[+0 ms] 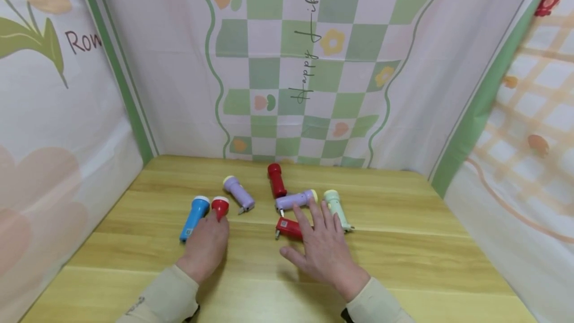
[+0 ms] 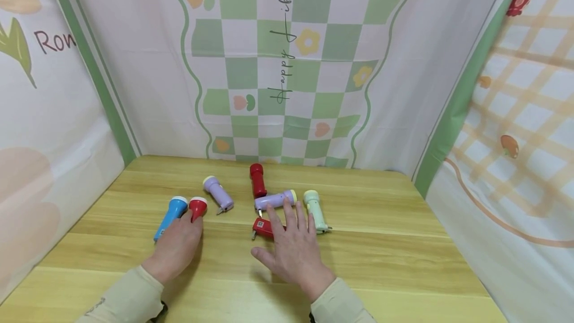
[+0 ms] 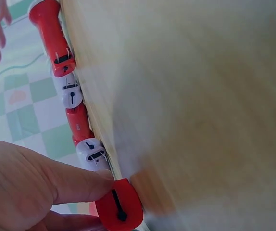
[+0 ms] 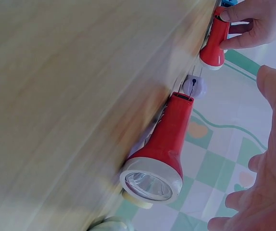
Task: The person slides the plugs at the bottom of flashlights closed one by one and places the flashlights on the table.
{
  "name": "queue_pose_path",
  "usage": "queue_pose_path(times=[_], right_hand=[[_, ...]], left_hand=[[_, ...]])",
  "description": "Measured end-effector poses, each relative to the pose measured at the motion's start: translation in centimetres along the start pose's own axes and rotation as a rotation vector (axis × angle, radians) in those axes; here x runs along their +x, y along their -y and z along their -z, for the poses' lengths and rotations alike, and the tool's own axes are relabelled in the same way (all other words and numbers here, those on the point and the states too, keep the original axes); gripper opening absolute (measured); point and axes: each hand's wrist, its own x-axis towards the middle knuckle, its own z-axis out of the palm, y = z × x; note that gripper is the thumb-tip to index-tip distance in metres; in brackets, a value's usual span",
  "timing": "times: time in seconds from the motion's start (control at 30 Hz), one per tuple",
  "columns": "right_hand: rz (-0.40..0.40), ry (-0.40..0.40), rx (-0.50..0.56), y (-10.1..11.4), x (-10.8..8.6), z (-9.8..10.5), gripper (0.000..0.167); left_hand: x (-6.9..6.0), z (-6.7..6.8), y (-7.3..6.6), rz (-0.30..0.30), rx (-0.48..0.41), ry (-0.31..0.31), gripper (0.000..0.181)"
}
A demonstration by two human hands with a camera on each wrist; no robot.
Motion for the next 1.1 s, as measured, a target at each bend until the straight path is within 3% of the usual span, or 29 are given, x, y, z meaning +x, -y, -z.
queue_pose_path(times=[0.47, 0.8, 1.03, 1.1], right_hand=[[0.0, -0.003, 0.01, 0.0, -0.01, 0.02, 0.096], [-0.002, 0.009, 0.017, -0.02, 0.06, 0.08, 0.096], [0.0, -0.009, 0.007, 0.01, 0.08, 0.1, 0.095], [0.0, -0.01, 0.006, 0.02, 0.1, 0.11, 0.094]], left_hand=[[0.0, 0.0, 0.12, 0.004, 0.033, -0.003, 0.011], [-0.11, -0.13, 0.13, -0.017, 0.038, -0.053, 0.008], [0.3, 0.16, 0.1, 0.012, 0.013, -0.018, 0.008], [0.53, 0.34, 0.13, 0.002, 0.02, -0.035, 0.004]])
